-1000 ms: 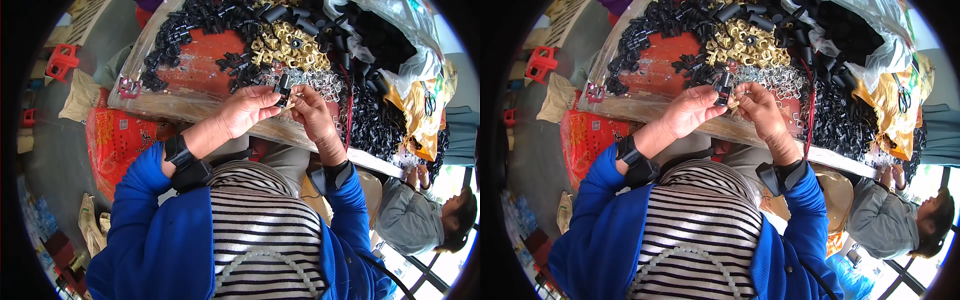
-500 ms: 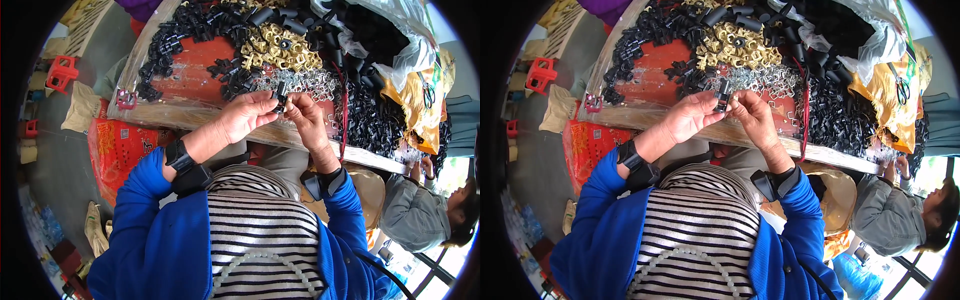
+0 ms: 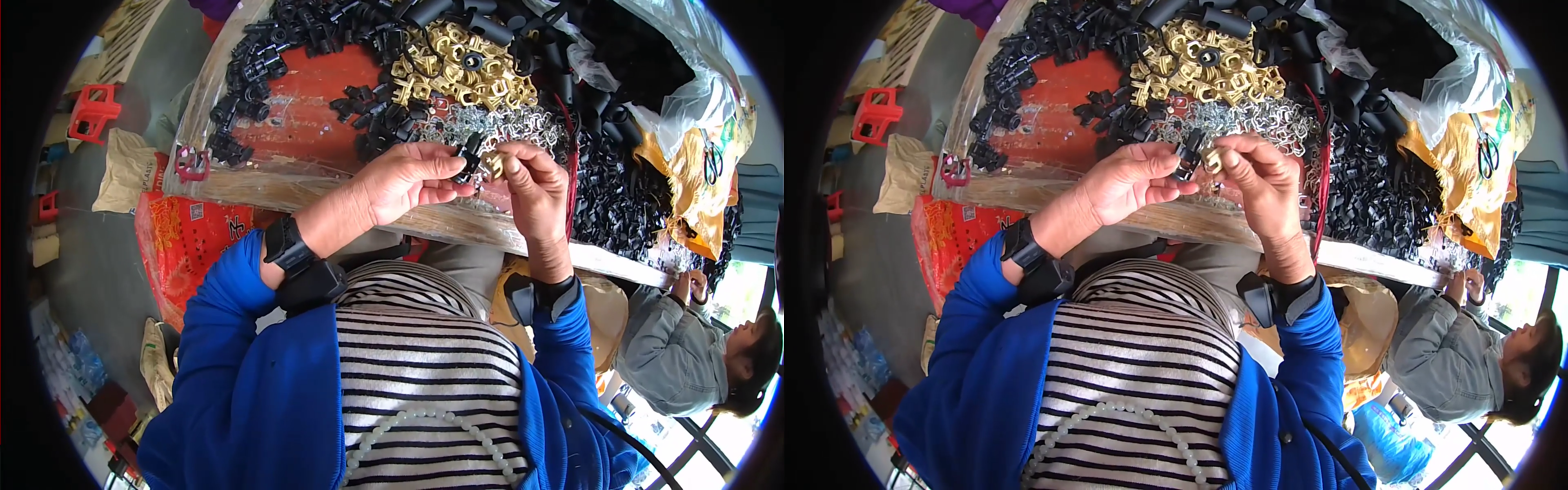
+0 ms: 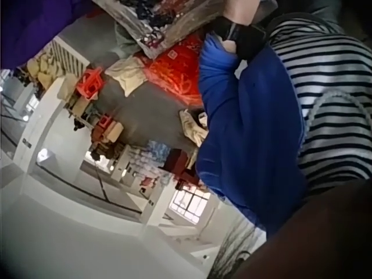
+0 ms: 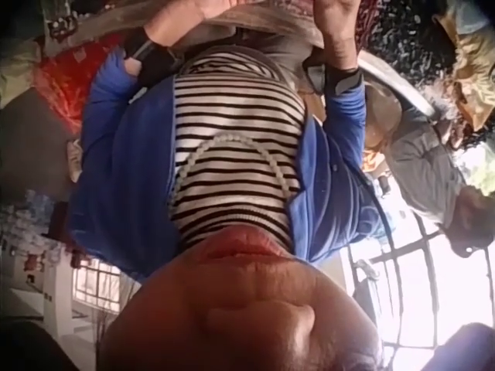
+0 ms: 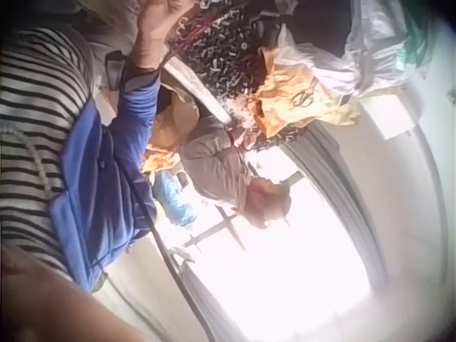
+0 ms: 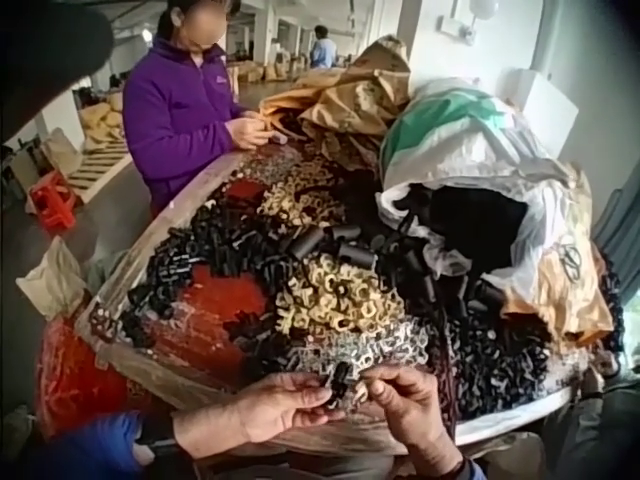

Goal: The person assembles components by hand, picking up a black plastic part and a small metal piece from the table. They fit the metal piece into the plastic part, then pick up and attach a small white plastic clip before placing the completed assembly back onto the table.

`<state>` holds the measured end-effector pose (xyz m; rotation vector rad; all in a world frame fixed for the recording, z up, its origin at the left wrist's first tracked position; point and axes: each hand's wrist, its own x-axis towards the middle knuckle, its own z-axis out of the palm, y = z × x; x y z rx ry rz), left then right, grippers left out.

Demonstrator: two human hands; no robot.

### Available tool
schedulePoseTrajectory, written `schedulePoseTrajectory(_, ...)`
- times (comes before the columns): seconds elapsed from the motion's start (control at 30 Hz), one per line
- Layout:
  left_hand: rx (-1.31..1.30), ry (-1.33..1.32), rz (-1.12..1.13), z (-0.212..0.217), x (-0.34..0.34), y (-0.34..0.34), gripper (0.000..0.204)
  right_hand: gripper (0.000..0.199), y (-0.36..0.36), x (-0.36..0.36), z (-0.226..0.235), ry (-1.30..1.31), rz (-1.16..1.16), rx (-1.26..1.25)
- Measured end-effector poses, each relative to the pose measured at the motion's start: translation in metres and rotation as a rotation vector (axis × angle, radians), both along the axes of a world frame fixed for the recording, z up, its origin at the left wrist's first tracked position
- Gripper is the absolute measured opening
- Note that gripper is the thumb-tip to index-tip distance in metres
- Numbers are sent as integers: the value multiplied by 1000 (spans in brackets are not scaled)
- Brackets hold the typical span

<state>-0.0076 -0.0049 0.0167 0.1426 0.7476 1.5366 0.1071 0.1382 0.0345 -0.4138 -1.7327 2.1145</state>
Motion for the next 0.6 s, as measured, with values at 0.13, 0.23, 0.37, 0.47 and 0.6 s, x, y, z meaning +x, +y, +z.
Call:
schedulePoseTrajectory(0.13, -12, 12, -20, 4, 10, -7, 24, 13, -10, 6, 19, 95, 122, 347)
schedulePoseTrajectory(0.23, -4, 21, -33, 8, 19, -14, 25, 12, -18, 13, 28, 85, 178, 521)
schedulePoseTrajectory(0.37, -11, 51, -4, 16, 31, -23, 25, 12, -26, 22, 29, 168, 170, 706)
schedulePoseTrajectory(0.47, 6, 77, 16, 19, 35, -25, 23, 11, -41, 29, 30, 83, 104, 592)
schedulePoseTrajectory(0.6, -25, 79, 19, 22, 39, -26, 23, 7, -43, 35, 26, -34, 118, 187)
